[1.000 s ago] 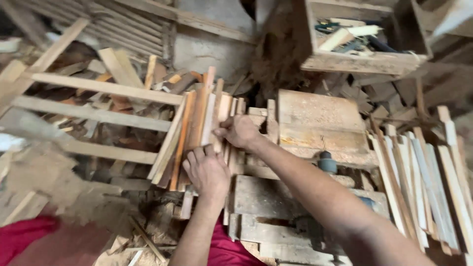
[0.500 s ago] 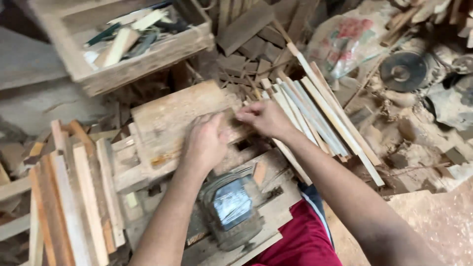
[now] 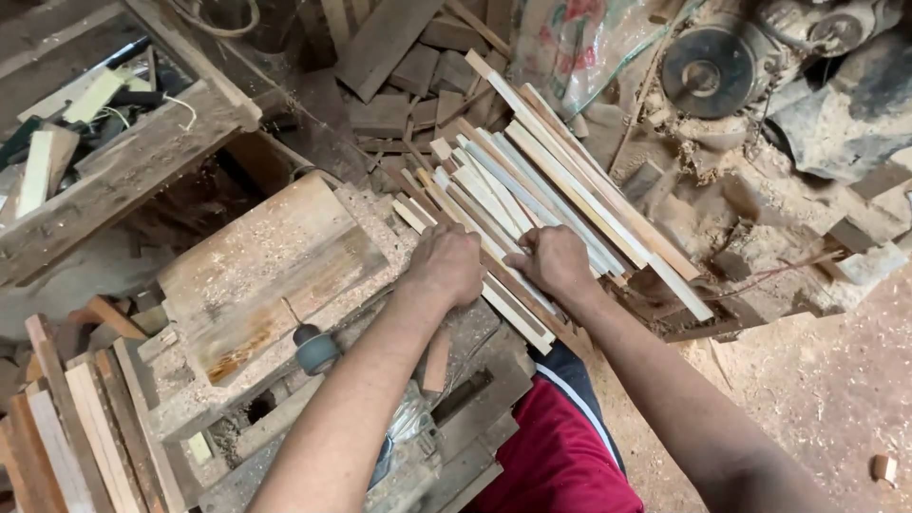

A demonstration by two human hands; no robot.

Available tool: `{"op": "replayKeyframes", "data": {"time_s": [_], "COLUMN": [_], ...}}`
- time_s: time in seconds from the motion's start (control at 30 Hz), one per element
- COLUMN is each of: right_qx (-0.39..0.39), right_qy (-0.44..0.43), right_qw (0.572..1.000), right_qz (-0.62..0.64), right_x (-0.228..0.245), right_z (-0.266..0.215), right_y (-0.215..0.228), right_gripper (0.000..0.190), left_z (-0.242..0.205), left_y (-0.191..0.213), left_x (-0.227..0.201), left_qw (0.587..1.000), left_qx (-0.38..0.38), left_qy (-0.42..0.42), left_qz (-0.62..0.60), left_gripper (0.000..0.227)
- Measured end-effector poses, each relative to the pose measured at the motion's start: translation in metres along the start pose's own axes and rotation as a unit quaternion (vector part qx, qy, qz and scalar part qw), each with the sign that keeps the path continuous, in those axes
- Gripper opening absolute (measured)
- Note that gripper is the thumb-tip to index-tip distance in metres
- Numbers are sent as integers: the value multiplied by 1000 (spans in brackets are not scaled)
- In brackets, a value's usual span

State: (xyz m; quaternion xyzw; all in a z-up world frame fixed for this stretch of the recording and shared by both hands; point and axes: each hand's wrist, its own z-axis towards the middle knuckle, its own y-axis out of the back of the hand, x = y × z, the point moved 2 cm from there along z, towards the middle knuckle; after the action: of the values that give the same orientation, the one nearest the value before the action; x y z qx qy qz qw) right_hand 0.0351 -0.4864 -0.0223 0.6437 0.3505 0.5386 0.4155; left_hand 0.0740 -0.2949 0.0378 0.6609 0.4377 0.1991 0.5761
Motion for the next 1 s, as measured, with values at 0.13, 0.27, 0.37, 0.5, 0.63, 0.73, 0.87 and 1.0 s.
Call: {"op": "replayKeyframes", "data": {"time_s": [0.13,0.27,0.37,0.5,0.63,0.73,0.87,1.0], "right_qx": [7,49,72,65,40,27,20,-9], "right_qy": [-10,-4,52,162,243,316,318,294], "right_qw": [999,985,960,927,913,913,924,939], "right_qz": [45,166,265,331,325,257,210,176], "right_x": [-3,12,49,100,143,189,211,228], "right_z": [5,2,-2,-7,5,-1,10,9], "right_y": [9,29,49,50,28,31,-6,-13], "right_gripper": [28,20,18,18,31,33,32,38], "left_z": [-18,-32,-60,-89,-124,-159,-206,-214], "left_y": [30,46,83,81,42,28,21,-10], "left_x": [-14,2,20,85,144,167,175,207], "left_qw": [999,996,976,844,653,603,618,696], "left_qx": [31,24,-12,-211,-325,-369,-411,-485], "left_qy": [4,74,161,268,173,128,133,161], "left_qz": [-13,-48,-149,-413,-662,-696,-657,-505], "left_gripper": [41,43,49,64,38,29,35,31]}}
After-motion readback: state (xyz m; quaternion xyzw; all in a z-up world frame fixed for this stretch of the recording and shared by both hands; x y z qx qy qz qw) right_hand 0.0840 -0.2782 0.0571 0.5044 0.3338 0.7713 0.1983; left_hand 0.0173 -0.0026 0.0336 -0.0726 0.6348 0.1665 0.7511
